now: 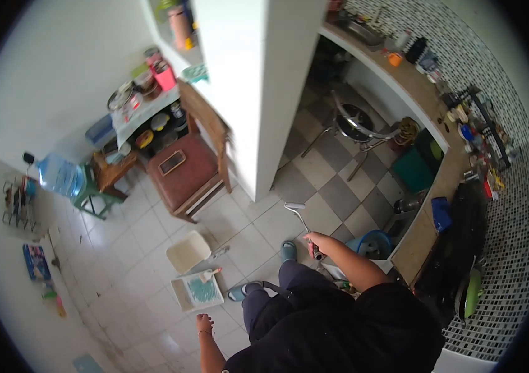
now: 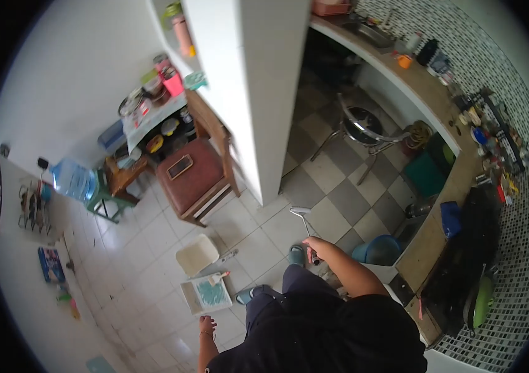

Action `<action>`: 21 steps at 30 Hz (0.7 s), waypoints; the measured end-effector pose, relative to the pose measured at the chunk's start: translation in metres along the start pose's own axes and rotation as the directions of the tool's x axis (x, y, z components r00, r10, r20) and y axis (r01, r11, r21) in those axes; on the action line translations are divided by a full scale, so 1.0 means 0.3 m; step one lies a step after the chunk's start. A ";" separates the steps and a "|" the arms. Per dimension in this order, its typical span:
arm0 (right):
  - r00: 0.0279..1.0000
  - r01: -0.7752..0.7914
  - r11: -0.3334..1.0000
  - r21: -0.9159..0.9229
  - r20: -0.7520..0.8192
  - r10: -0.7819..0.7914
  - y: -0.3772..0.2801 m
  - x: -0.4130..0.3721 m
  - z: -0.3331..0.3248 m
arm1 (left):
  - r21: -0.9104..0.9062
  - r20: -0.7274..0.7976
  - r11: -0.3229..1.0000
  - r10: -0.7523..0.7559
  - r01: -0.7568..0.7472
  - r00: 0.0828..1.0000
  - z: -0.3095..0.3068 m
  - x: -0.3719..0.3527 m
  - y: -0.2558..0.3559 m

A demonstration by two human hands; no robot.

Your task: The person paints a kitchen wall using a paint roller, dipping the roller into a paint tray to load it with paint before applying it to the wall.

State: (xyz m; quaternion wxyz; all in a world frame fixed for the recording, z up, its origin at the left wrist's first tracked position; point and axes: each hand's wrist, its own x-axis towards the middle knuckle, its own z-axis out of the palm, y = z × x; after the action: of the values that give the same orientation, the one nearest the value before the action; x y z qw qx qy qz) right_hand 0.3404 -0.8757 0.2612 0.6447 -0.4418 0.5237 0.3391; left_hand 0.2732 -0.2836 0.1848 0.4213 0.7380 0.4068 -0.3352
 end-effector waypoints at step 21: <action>0.662 0.436 0.741 -0.510 -0.376 -0.648 -0.068 -0.417 -0.659 | 0.139 0.695 0.366 0.625 -0.920 0.354 1.455 -0.462 1.581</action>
State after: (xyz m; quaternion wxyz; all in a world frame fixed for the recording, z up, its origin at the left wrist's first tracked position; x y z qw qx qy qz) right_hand 0.2569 -1.0631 0.3754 0.4482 -0.7704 0.4455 0.0844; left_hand 0.5642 -0.8670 0.2829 0.4109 0.7957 -0.2552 -0.3647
